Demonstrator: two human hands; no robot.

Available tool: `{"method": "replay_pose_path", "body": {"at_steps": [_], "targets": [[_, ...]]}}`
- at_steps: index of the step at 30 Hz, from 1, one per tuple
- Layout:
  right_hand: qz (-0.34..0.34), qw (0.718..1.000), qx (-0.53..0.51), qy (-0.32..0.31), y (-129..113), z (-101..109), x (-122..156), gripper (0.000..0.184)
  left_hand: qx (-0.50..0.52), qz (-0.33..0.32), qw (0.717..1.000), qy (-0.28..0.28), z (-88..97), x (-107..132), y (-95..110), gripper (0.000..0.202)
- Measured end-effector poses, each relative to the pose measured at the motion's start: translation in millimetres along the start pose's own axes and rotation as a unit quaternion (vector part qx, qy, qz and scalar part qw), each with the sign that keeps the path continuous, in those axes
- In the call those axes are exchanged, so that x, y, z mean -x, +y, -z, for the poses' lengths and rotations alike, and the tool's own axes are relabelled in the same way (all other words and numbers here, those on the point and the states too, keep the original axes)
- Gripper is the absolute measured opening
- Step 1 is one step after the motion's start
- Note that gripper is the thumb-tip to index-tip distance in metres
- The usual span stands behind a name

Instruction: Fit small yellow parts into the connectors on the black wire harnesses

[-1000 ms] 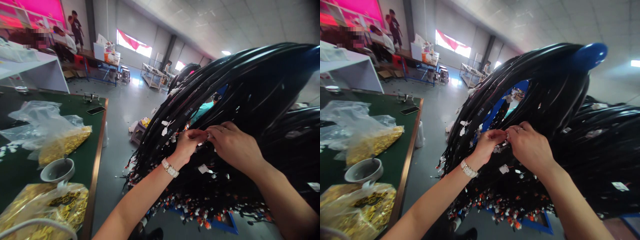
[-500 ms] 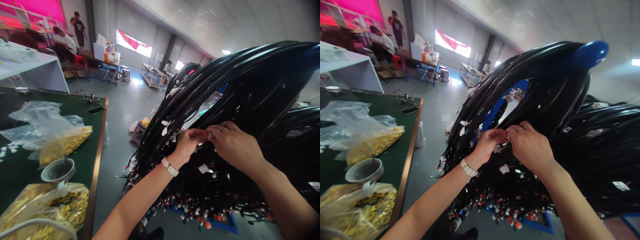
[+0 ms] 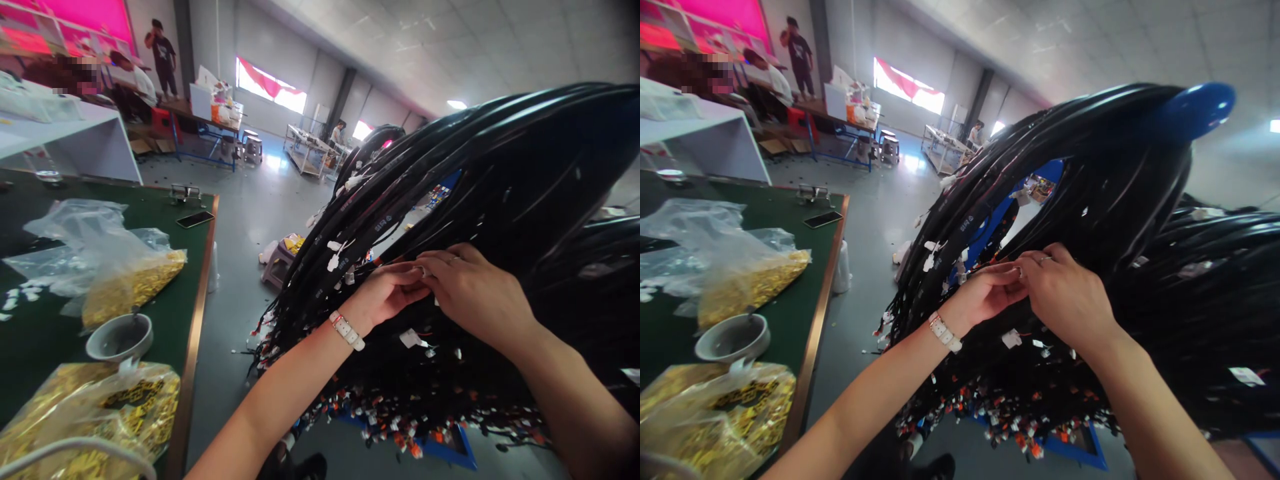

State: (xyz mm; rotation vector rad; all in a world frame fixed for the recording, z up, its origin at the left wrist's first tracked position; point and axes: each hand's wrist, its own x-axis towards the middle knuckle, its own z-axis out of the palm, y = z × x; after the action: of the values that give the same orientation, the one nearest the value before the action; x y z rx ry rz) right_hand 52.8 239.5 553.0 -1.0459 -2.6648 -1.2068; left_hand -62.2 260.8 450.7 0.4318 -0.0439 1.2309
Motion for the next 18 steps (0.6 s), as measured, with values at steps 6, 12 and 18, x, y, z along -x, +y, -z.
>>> {"method": "replay_pose_path", "body": {"at_steps": [6,12,18], "targets": [[-0.005,1.000,-0.006,0.007,-0.5,-0.8,0.2,0.023,-0.014,-0.044,0.999,-0.005,-1.1,-2.8,-5.8,0.018],[-0.006,1.000,-0.011,-0.024,-0.2,0.1,0.9,0.026,-0.023,-0.045,0.999,0.003,-2.4,-3.5,-5.8,0.021],[-0.006,0.999,-0.009,-0.039,-0.7,1.5,0.4,0.029,-0.024,-0.042,0.999,0.011,-1.9,-2.5,-7.3,0.020]]}}
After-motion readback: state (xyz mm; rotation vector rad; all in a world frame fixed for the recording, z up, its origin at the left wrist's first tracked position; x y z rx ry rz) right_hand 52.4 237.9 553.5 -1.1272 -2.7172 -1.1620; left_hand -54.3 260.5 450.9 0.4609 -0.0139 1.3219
